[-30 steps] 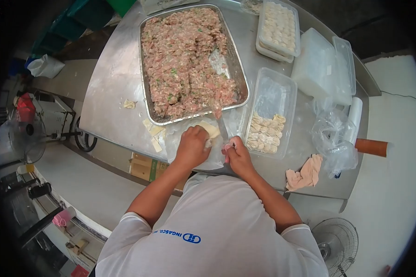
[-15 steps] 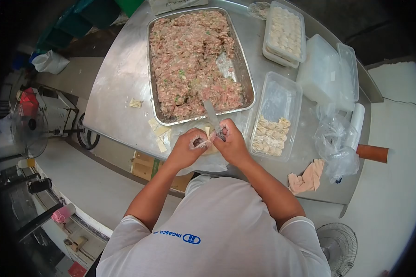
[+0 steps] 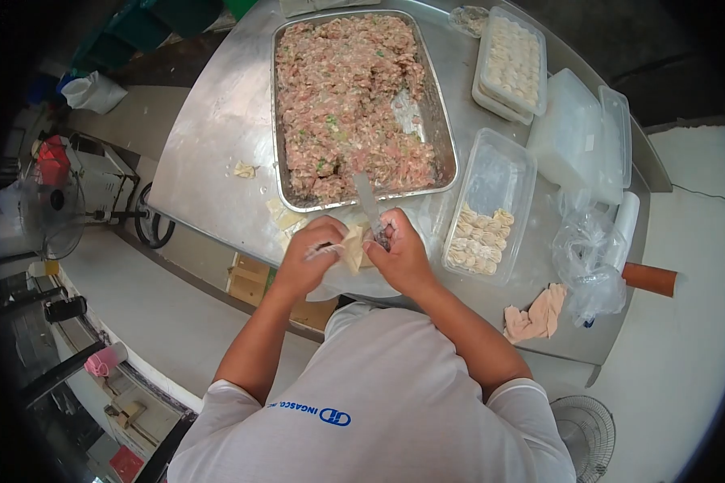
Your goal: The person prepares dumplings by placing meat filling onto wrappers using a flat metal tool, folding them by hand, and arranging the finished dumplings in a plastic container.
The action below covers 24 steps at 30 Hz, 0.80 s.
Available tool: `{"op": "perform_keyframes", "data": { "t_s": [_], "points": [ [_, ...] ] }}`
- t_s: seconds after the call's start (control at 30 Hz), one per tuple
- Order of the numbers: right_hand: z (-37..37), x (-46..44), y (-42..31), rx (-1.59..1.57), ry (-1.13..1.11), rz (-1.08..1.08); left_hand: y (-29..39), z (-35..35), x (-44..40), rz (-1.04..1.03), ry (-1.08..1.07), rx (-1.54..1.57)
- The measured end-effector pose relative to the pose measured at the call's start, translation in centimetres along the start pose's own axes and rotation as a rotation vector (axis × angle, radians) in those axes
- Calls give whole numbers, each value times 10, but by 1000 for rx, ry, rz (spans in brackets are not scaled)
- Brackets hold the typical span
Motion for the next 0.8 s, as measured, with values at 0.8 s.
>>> {"op": "perform_keyframes", "data": {
  "t_s": [0.8],
  "points": [
    [11,9,14,-66,20,-120,-46,14,5,189,522,821]
  ]
}}
Point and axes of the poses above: each hand's wrist, its own x-axis away from the middle knuckle, its own z-axis out of the back of the hand, y = z × x, the point moved 6 cm from there along -x, towards the middle knuckle, and after that the axes turned 13 degrees about x, right-handed, at the moved point
